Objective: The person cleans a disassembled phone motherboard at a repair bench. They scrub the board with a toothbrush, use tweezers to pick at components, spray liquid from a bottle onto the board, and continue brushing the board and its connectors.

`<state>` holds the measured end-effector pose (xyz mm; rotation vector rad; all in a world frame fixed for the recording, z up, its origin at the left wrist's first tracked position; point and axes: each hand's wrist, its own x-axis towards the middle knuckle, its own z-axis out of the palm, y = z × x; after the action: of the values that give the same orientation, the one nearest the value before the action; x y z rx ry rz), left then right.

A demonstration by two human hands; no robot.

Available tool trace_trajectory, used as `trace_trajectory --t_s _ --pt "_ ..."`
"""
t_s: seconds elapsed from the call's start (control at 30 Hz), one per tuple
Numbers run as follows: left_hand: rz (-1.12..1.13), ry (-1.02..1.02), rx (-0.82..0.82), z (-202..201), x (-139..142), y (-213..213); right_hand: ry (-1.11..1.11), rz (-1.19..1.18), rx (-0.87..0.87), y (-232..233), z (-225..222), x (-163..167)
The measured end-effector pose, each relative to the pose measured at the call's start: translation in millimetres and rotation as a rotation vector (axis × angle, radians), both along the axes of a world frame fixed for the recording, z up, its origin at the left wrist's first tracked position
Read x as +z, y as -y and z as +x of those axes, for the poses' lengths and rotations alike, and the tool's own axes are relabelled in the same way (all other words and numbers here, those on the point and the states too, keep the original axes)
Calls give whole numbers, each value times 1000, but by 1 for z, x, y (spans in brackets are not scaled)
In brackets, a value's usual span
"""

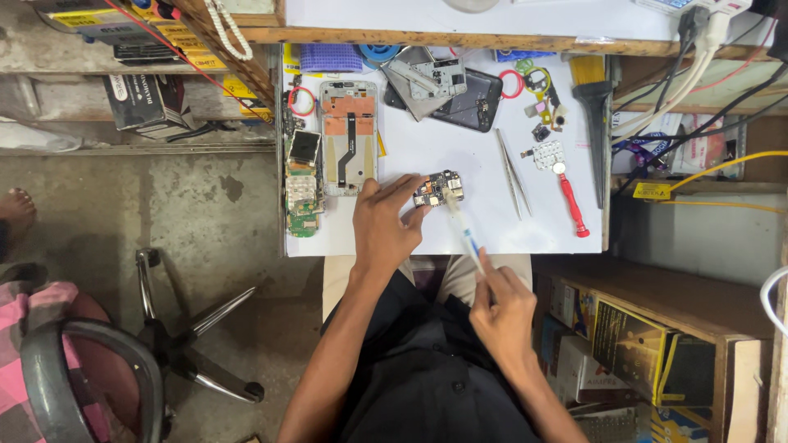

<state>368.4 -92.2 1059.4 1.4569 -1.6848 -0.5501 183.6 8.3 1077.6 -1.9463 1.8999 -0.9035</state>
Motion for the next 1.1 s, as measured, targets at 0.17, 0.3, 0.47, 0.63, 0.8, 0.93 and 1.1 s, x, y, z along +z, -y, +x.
trace_trajectory --t_s 0.17,0.3,0.47,0.63,0.8,0.93,1.1 --pt "-24 0 -9 1 -2 -2 84 50 -21 2 10 -4" --pt "-40 0 -12 1 -3 -1 46 60 -3 -2 11 -3" --pt "-30 -12 -16 1 -5 -2 53 89 -88 -1 7 -2" --pt "-43 -8 -24 3 -4 -3 8 -21 27 -3 8 -4" --pt "-32 -22 -24 1 -3 -3 50 69 -112 2 -3 -3" --pt "-51 -16 -40 3 -2 -2 33 -50 -61 -3 -5 -2" --pt "-71 -17 -39 4 -3 -3 37 -28 -50 -4 -12 -1"
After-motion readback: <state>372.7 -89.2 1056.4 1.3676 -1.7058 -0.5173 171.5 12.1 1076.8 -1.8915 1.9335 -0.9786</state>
